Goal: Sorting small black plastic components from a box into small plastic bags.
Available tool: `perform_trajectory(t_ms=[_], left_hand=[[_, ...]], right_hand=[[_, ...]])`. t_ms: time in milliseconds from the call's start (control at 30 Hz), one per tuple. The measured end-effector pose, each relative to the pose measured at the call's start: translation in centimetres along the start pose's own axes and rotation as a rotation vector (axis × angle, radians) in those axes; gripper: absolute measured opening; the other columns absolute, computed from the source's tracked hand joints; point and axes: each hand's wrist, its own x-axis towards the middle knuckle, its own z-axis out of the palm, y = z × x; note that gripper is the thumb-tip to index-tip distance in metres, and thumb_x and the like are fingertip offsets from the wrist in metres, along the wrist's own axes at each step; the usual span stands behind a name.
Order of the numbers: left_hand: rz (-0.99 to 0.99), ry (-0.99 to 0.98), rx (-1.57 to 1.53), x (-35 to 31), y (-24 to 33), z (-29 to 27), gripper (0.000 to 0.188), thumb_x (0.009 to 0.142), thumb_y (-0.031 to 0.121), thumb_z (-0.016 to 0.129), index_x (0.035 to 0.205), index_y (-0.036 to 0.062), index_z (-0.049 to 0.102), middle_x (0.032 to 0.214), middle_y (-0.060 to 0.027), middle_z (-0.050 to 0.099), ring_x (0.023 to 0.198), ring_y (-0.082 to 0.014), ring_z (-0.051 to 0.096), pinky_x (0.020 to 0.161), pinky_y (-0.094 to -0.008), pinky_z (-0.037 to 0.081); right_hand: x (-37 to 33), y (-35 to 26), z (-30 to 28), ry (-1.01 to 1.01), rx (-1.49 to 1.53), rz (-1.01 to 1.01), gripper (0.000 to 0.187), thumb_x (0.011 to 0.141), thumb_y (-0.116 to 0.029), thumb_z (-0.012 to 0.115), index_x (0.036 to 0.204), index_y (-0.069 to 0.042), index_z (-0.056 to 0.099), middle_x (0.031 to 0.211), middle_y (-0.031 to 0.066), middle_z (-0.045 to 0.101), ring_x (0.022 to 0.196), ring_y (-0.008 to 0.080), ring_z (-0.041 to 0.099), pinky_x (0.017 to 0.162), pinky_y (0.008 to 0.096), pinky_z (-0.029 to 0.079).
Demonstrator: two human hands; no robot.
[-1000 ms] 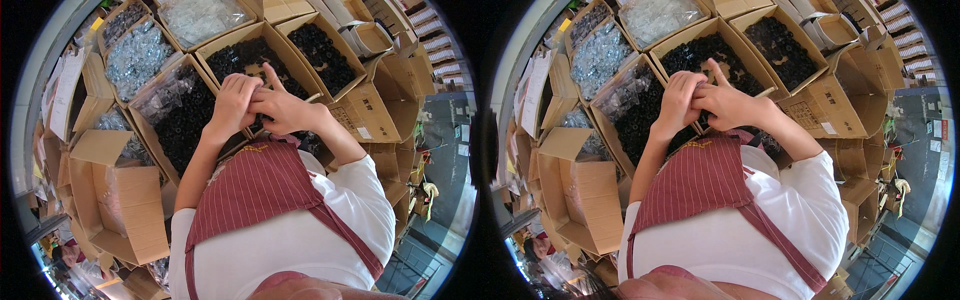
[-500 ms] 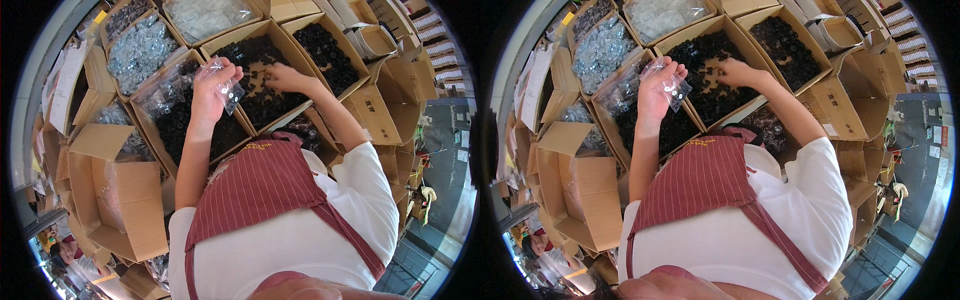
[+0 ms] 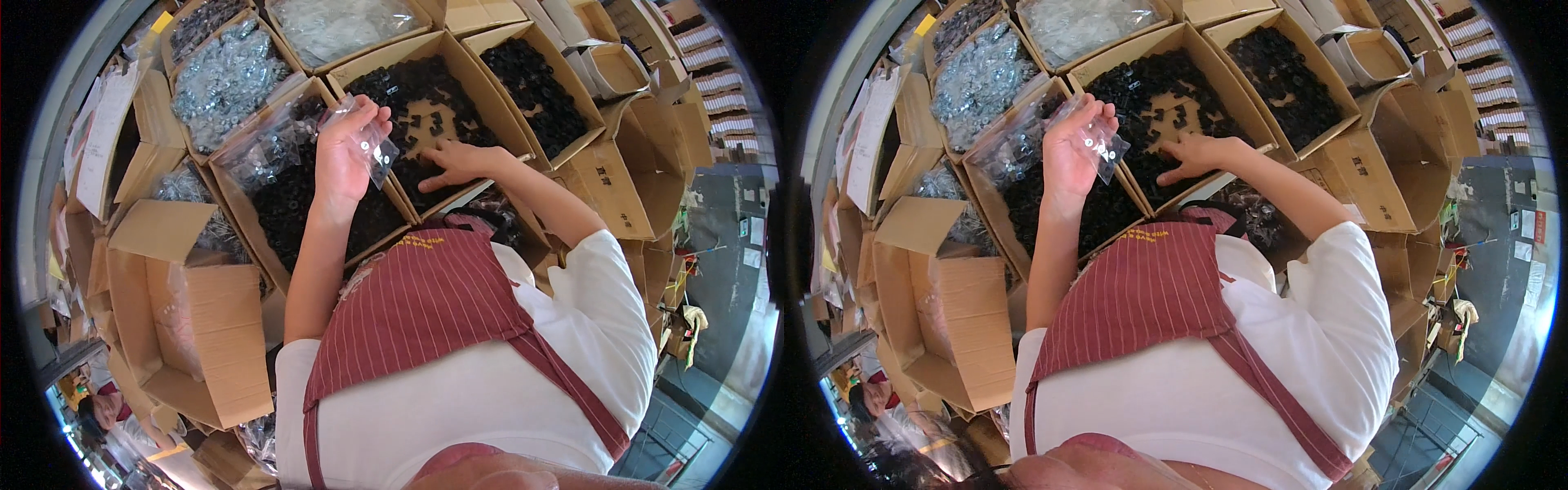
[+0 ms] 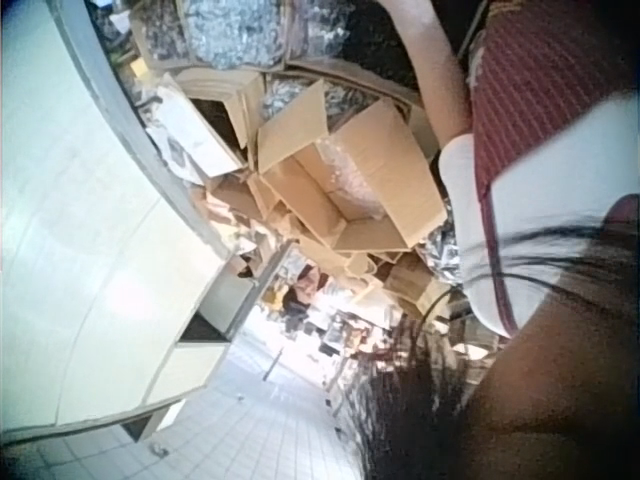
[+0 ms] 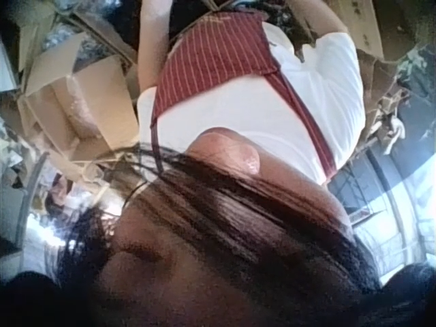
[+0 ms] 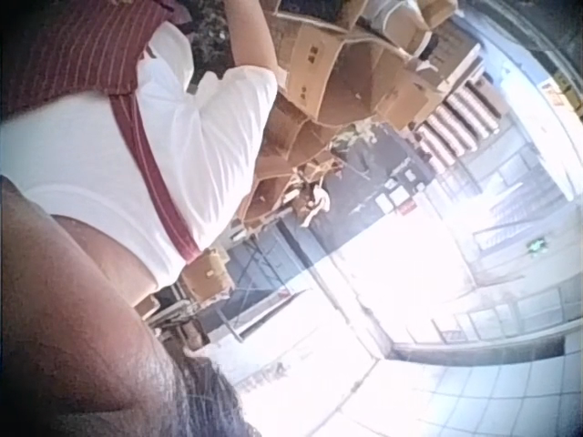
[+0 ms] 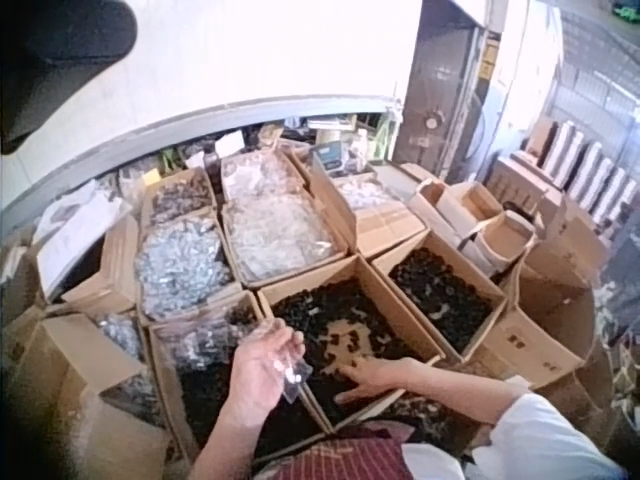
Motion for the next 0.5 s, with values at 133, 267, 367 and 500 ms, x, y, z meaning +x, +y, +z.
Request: perform_trajectory(t_ms=[133, 267, 367, 500], left_hand=[[-0.027, -0.041, 0.055, -0.3, 0.0, 0.3, 0.015, 0.089, 0.003, 0.068, 0.103, 0.0015, 0.065, 0.095, -0.0092, 0.067, 0.094, -0.0237, 0.067, 0.085, -0.0366, 0.055], [-0.045, -0.050, 0.105, -0.1, -0.4, 0.2, 0.016, 0.088, 0.003, 0.069, 0.104, 0.0020, 0.065, 0.094, -0.0087, 0.068, 0.094, -0.0232, 0.068, 0.086, -0.0354, 0.055], [-0.048, -0.053, 0.168, -0.2, -0.6, 0.4, 0.016, 0.088, 0.004, 0.070, 0.103, 0.0020, 0.065, 0.094, -0.0087, 0.067, 0.093, -0.0230, 0.068, 0.086, -0.0347, 0.055], [-0.050, -0.078, 0.232, -0.5, -0.9, 0.9, 0.015, 0.087, 0.004, 0.070, 0.101, 0.0017, 0.065, 0.094, -0.0081, 0.066, 0.092, -0.0225, 0.069, 0.085, -0.0333, 0.055]], right_hand=[[0.2, 0.0, 0.4, -0.035, 0.099, -0.096, 0.081, 0.087, -0.062, 0.063, 0.137, 0.000, 0.047, 0.125, 0.0274, 0.054, 0.119, 0.0402, 0.055, 0.097, 0.0446, 0.047], [-0.7, -0.4, 0.7, 0.025, 0.158, -0.284, 0.054, 0.089, -0.046, 0.067, 0.121, -0.004, 0.059, 0.121, 0.0217, 0.059, 0.108, 0.0361, 0.059, 0.087, 0.0426, 0.048], [-0.4, 0.5, 0.7, 0.001, 0.231, -0.289, 0.032, 0.089, -0.030, 0.067, 0.106, -0.003, 0.065, 0.109, 0.0159, 0.065, 0.097, 0.0306, 0.061, 0.082, 0.0392, 0.048], [-0.7, 1.5, -0.1, -0.049, 0.459, -0.271, 0.023, 0.090, -0.019, 0.066, 0.105, -0.003, 0.069, 0.094, 0.0109, 0.071, 0.086, 0.0272, 0.064, 0.080, 0.0371, 0.049]])
